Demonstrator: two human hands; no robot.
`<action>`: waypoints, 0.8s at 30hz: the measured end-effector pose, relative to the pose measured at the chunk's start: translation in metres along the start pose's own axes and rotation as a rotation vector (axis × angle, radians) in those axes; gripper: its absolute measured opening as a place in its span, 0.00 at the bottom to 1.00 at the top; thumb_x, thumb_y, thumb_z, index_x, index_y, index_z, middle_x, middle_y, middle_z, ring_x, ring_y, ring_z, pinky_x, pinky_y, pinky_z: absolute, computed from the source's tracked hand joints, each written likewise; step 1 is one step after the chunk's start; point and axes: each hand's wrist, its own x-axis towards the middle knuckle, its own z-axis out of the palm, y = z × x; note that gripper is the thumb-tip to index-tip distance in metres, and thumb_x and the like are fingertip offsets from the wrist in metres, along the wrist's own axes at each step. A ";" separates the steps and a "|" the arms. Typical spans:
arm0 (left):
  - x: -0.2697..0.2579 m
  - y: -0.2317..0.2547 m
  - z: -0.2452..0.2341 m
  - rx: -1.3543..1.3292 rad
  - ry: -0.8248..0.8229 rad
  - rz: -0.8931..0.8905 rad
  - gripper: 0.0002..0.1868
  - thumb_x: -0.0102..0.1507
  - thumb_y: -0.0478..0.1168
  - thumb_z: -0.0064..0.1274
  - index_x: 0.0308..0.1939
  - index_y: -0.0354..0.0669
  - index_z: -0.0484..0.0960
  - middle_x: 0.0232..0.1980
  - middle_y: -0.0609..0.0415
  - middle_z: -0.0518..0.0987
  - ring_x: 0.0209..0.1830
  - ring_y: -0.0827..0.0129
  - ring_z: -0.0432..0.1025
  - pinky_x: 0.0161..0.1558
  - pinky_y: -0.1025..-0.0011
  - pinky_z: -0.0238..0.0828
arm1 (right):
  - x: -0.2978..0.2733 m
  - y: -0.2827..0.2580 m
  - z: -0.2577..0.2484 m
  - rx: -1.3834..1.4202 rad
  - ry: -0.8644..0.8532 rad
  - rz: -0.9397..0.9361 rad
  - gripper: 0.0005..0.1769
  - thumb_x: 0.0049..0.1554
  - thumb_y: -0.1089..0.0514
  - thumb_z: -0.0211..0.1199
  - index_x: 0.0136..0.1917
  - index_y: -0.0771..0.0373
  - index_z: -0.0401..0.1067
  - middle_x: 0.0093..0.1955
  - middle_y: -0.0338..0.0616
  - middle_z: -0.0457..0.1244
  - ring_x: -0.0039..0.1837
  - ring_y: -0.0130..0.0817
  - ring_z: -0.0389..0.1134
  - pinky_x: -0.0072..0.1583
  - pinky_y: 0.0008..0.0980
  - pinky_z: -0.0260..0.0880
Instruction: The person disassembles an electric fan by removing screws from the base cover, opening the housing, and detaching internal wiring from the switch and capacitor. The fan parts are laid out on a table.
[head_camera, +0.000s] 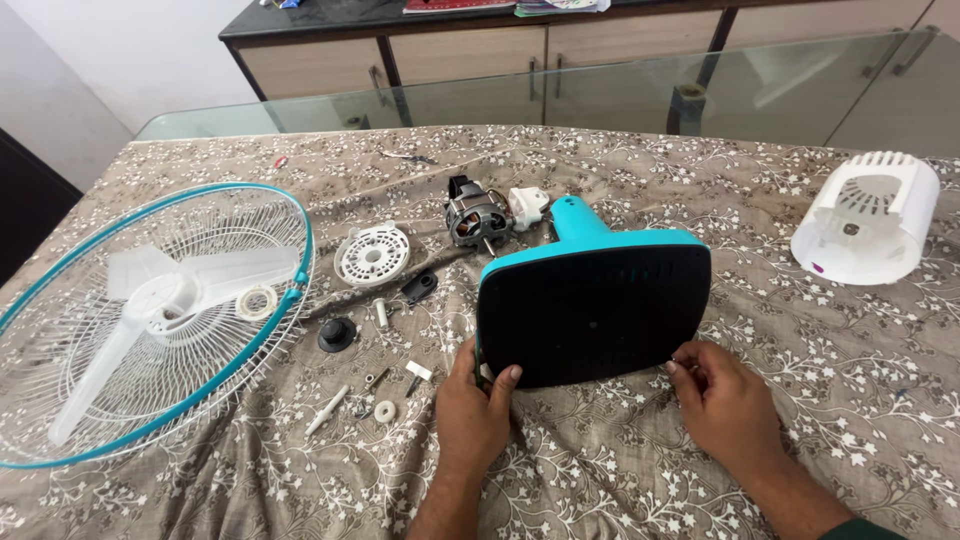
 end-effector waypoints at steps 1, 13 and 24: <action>-0.001 0.000 0.000 0.010 0.006 0.011 0.31 0.59 0.44 0.63 0.65 0.47 0.73 0.45 0.50 0.88 0.43 0.60 0.84 0.44 0.63 0.80 | -0.001 0.000 0.001 -0.001 0.011 -0.003 0.10 0.56 0.58 0.66 0.50 0.63 0.75 0.44 0.49 0.71 0.40 0.38 0.75 0.42 0.36 0.75; -0.003 0.002 -0.004 0.029 -0.003 -0.025 0.30 0.60 0.45 0.63 0.65 0.46 0.73 0.47 0.48 0.87 0.45 0.57 0.83 0.47 0.62 0.78 | -0.005 -0.001 0.001 0.011 0.089 -0.104 0.09 0.57 0.61 0.65 0.51 0.63 0.73 0.48 0.51 0.71 0.44 0.45 0.75 0.44 0.39 0.75; -0.005 -0.005 0.000 0.034 0.149 0.151 0.32 0.58 0.43 0.67 0.64 0.41 0.73 0.50 0.46 0.83 0.45 0.57 0.80 0.43 0.62 0.78 | -0.009 0.008 0.002 0.092 0.059 -0.088 0.10 0.60 0.60 0.63 0.54 0.65 0.71 0.41 0.48 0.71 0.40 0.34 0.74 0.42 0.33 0.73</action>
